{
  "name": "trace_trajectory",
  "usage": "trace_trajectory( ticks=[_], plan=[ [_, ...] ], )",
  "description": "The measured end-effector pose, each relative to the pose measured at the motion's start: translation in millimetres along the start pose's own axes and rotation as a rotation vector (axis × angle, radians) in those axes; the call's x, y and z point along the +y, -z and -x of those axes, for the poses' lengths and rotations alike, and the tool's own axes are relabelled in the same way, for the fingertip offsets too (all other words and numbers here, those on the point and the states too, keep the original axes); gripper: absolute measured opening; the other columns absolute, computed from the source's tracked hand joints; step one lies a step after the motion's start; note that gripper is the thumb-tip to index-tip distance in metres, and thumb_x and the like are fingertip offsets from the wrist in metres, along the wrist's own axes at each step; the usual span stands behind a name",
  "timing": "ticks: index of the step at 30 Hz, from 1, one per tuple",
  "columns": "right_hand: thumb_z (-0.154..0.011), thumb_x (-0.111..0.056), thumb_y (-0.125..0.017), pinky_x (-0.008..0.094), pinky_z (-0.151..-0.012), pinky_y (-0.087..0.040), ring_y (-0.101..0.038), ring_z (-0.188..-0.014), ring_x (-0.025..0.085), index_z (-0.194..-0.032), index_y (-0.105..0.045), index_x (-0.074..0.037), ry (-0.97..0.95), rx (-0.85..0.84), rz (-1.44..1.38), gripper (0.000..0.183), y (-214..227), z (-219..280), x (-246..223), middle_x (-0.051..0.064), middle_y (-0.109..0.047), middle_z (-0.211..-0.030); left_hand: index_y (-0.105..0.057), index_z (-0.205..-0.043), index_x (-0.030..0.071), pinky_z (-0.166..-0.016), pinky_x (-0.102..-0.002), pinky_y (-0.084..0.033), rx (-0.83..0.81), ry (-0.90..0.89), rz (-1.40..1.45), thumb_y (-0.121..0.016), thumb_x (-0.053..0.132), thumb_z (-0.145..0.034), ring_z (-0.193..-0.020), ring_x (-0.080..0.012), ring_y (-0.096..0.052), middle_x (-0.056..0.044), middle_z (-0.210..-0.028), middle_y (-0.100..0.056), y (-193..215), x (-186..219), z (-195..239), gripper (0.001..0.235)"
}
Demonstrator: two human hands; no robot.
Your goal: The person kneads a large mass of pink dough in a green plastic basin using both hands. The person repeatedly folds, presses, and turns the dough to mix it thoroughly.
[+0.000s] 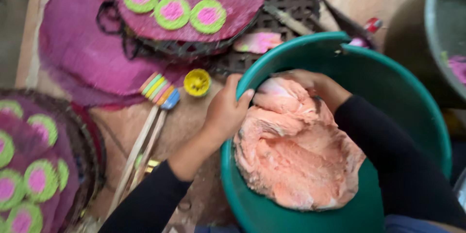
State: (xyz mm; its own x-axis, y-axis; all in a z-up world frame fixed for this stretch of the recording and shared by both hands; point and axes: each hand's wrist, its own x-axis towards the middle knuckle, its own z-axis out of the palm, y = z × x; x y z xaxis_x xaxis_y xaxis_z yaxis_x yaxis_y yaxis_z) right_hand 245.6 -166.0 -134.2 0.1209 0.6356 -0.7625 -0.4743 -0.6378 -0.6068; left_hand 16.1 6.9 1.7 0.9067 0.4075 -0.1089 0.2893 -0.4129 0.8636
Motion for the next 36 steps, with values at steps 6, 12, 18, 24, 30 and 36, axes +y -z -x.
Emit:
trace_trajectory(
  ticks=[6, 12, 18, 24, 30, 36],
  plan=[
    [-0.081, -0.04, -0.063, 0.044, -0.091, -0.054, -0.068, -0.102, 0.026, -0.109, -0.071, -0.008, 0.195, -0.101, 0.828, 0.044, -60.2, -15.9, 5.4, 0.01, -0.074, -0.11, -0.059, -0.118, 0.015, -0.07, -0.052, -0.053, 0.066, -0.002, -0.124, -0.065, 0.036, -0.093, -0.083, -0.0411, -0.071, -0.018, -0.089, -0.073, -2.4, -4.0, -10.4, 0.034],
    [-0.063, -0.045, -0.072, 0.049, -0.091, -0.051, -0.065, -0.105, 0.031, -0.098, -0.072, -0.013, 0.785, -0.193, 1.377, 0.047, -159.5, 106.1, 70.1, 0.009, -0.074, -0.104, -0.062, -0.118, 0.018, -0.074, -0.053, -0.054, 0.07, -0.017, -0.208, -0.066, 0.041, -0.091, -0.086, -0.0409, -0.071, -0.017, -0.091, -0.074, 3.3, 3.8, -3.5, 0.036],
    [-0.055, -0.046, -0.082, 0.051, -0.088, -0.05, -0.063, -0.104, 0.033, -0.092, -0.073, -0.017, 1.036, -0.04, 1.398, 0.048, -147.6, 230.1, 101.3, 0.007, -0.073, -0.097, -0.061, -0.118, 0.018, -0.071, -0.053, -0.053, 0.034, -0.015, -0.186, -0.065, 0.041, -0.092, -0.084, -0.0402, -0.072, -0.017, -0.088, -0.074, 5.2, -3.0, -1.1, 0.035],
    [-0.062, -0.043, -0.087, 0.048, -0.072, -0.051, -0.066, -0.081, 0.03, -0.104, -0.079, -0.024, 0.335, 0.401, 1.33, 0.047, -107.5, 172.0, 117.3, 0.007, -0.073, -0.081, -0.059, -0.121, 0.016, -0.066, -0.054, -0.051, 0.017, -0.007, -0.136, -0.064, 0.038, -0.094, -0.077, -0.0407, -0.07, -0.018, -0.082, -0.072, -3.0, -6.7, 0.3, 0.034],
    [-0.072, -0.028, -0.079, 0.045, -0.068, -0.055, -0.072, -0.079, 0.029, -0.094, -0.083, -0.024, 0.257, 0.448, 1.531, 0.023, -64.3, 42.2, 106.1, 0.009, -0.075, -0.082, -0.059, -0.12, 0.015, -0.068, -0.053, -0.051, 0.043, -0.033, -0.135, -0.065, 0.036, -0.094, -0.08, -0.0408, -0.07, -0.018, -0.086, -0.073, -0.5, 2.6, -7.0, 0.034],
    [-0.063, -0.02, -0.082, 0.049, -0.081, -0.051, -0.069, -0.102, 0.032, -0.109, -0.079, -0.019, 0.247, 0.414, 1.665, 0.046, -76.4, 31.6, 90.2, 0.009, -0.075, -0.109, -0.062, -0.117, 0.012, -0.074, -0.05, -0.053, 0.065, -0.102, -0.094, -0.066, 0.036, -0.093, -0.089, -0.0398, -0.071, -0.018, -0.093, -0.074, 5.0, -11.3, 0.8, 0.034]
  ],
)
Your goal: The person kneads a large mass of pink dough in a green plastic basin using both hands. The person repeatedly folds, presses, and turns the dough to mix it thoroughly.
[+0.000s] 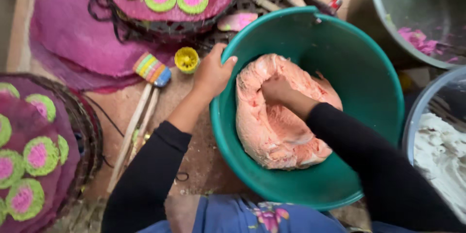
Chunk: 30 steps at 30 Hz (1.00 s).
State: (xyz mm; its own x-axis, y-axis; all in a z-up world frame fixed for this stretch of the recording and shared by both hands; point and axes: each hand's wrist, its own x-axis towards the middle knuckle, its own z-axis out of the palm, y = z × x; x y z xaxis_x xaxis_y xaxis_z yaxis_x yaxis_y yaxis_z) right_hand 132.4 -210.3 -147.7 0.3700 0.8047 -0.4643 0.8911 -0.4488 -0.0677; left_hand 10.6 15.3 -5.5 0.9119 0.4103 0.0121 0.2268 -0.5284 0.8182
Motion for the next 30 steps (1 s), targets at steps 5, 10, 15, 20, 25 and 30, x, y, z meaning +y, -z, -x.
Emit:
trace_trajectory(
  ticks=[5, 10, 15, 20, 25, 30],
  plan=[
    [-0.086, -0.046, -0.067, 0.048, -0.085, -0.054, -0.07, -0.099, 0.038, -0.132, -0.067, -0.02, -0.009, -0.074, -0.502, 0.053, 11.8, 138.0, 16.3, 0.013, -0.072, -0.115, -0.062, -0.116, 0.009, -0.074, -0.046, -0.053, 0.024, -0.014, 0.075, -0.067, 0.033, -0.093, -0.089, -0.0372, -0.071, -0.019, -0.095, -0.073, -10.6, -7.3, 0.6, 0.034],
    [-0.096, -0.054, -0.058, 0.046, -0.086, -0.053, -0.068, -0.094, 0.035, -0.128, -0.075, -0.042, -0.136, -0.205, -0.244, 0.038, -13.0, 148.0, -3.0, 0.016, -0.071, -0.099, -0.062, -0.116, 0.006, -0.08, -0.04, -0.055, -0.007, -0.06, 0.285, -0.067, 0.028, -0.095, -0.091, -0.0276, -0.073, -0.017, -0.097, -0.074, -11.8, -10.5, -7.2, 0.031],
    [-0.085, -0.046, -0.065, 0.043, -0.087, -0.052, -0.068, -0.098, 0.032, -0.126, -0.073, -0.028, 0.015, 0.103, -0.22, 0.045, -24.1, 66.4, 3.4, 0.015, -0.073, -0.105, -0.06, -0.122, 0.004, -0.086, -0.04, -0.055, 0.008, -0.068, 0.373, -0.065, 0.024, -0.096, -0.098, -0.028, -0.071, -0.018, -0.105, -0.073, -31.3, -31.0, 3.3, 0.032],
    [-0.085, -0.038, -0.068, 0.042, -0.091, -0.052, -0.068, -0.104, 0.028, -0.126, -0.072, -0.021, -0.154, 0.003, -0.212, 0.044, 4.9, -8.8, 2.3, 0.013, -0.074, -0.11, -0.052, -0.135, 0.002, -0.091, -0.049, -0.051, 0.236, 0.243, 0.156, -0.061, 0.032, -0.096, -0.108, -0.0431, -0.066, -0.025, -0.115, -0.068, -41.2, 2.5, 94.1, 0.049],
    [-0.085, -0.031, -0.071, 0.04, -0.096, -0.052, -0.067, -0.11, 0.024, -0.126, -0.071, -0.015, -0.07, -0.035, -0.277, 0.044, -4.4, 36.2, -9.6, 0.011, -0.074, -0.115, -0.049, -0.132, 0.004, -0.091, -0.048, -0.053, -0.037, 0.218, 0.18, -0.067, 0.039, -0.09, -0.104, -0.0387, -0.07, -0.024, -0.112, -0.07, -23.3, 34.0, 237.2, 0.058],
    [-0.081, -0.015, -0.067, 0.039, -0.096, -0.053, -0.068, -0.109, 0.02, -0.127, -0.069, -0.008, -0.054, 0.21, -1.005, 0.047, -3.7, 136.9, 76.9, 0.008, -0.075, -0.117, -0.04, -0.152, 0.001, -0.101, -0.049, -0.043, 0.241, 0.224, 0.0, -0.063, 0.044, -0.094, -0.116, -0.0386, -0.057, -0.024, -0.13, -0.059, 38.1, -8.7, 148.6, 0.075]
  ],
)
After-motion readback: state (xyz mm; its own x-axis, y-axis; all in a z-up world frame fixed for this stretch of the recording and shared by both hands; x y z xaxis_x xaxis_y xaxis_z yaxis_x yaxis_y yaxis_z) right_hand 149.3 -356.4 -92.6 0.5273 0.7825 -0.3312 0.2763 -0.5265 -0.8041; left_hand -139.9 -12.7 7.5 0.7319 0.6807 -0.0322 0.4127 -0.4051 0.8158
